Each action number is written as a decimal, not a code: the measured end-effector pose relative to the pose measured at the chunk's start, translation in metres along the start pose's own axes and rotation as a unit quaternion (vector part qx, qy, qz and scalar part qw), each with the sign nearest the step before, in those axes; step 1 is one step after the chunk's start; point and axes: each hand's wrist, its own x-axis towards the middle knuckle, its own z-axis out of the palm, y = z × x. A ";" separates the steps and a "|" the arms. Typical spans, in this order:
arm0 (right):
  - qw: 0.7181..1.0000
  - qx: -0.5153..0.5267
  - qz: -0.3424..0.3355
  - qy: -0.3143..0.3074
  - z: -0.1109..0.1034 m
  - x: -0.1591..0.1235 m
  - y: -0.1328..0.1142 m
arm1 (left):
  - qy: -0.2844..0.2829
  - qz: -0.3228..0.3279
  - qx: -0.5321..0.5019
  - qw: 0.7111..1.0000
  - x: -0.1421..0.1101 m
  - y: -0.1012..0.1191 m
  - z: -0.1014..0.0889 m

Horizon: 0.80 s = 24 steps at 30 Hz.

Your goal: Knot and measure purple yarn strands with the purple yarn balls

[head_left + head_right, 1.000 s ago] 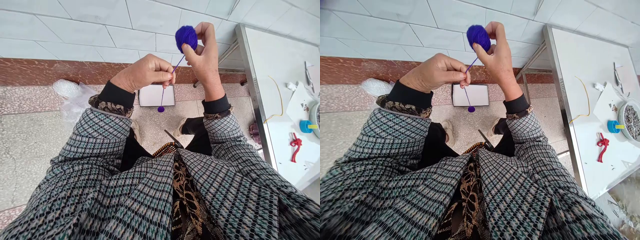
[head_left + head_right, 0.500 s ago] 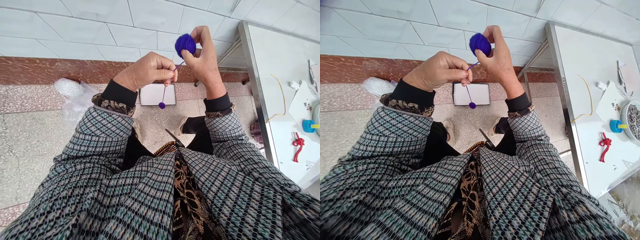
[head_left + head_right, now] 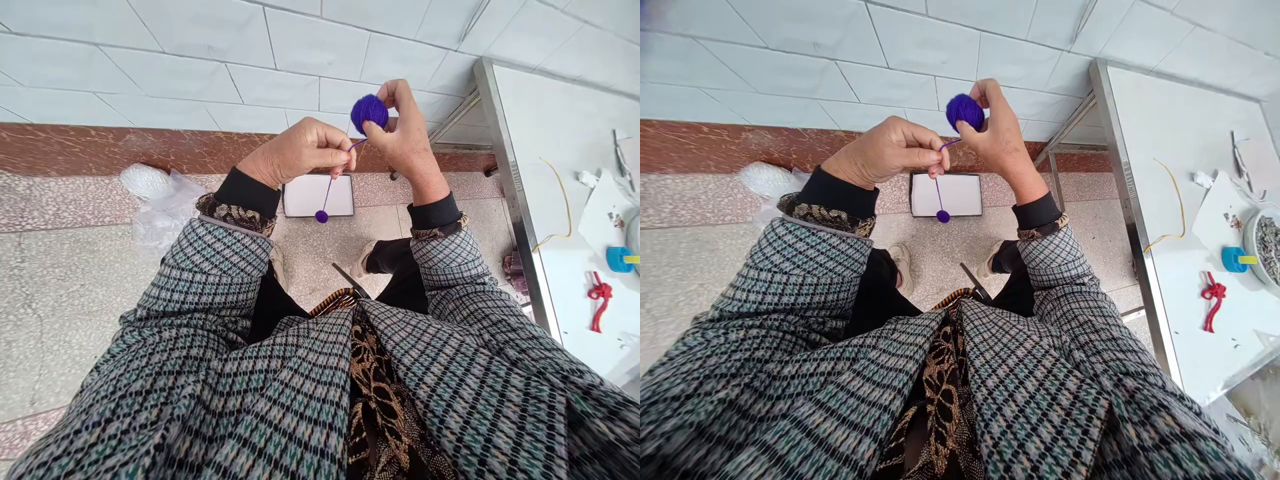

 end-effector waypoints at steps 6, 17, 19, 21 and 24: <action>1.000 -0.008 0.000 0.004 0.000 0.001 0.006 | -0.015 0.010 0.010 1.000 0.001 -0.005 -0.003; 0.999 -0.027 0.002 -0.024 -0.004 -0.002 -0.001 | -0.020 0.004 0.012 1.000 0.003 -0.008 -0.003; 0.999 -0.028 0.001 -0.025 -0.005 -0.003 -0.002 | -0.021 0.009 0.014 1.000 0.003 -0.008 -0.003; 0.999 -0.021 0.000 -0.025 -0.006 -0.003 0.000 | -0.023 0.015 0.016 1.000 0.003 -0.008 -0.003; 0.995 0.002 0.008 -0.102 -0.007 -0.002 0.005 | -0.027 0.021 0.018 0.999 0.004 -0.008 -0.003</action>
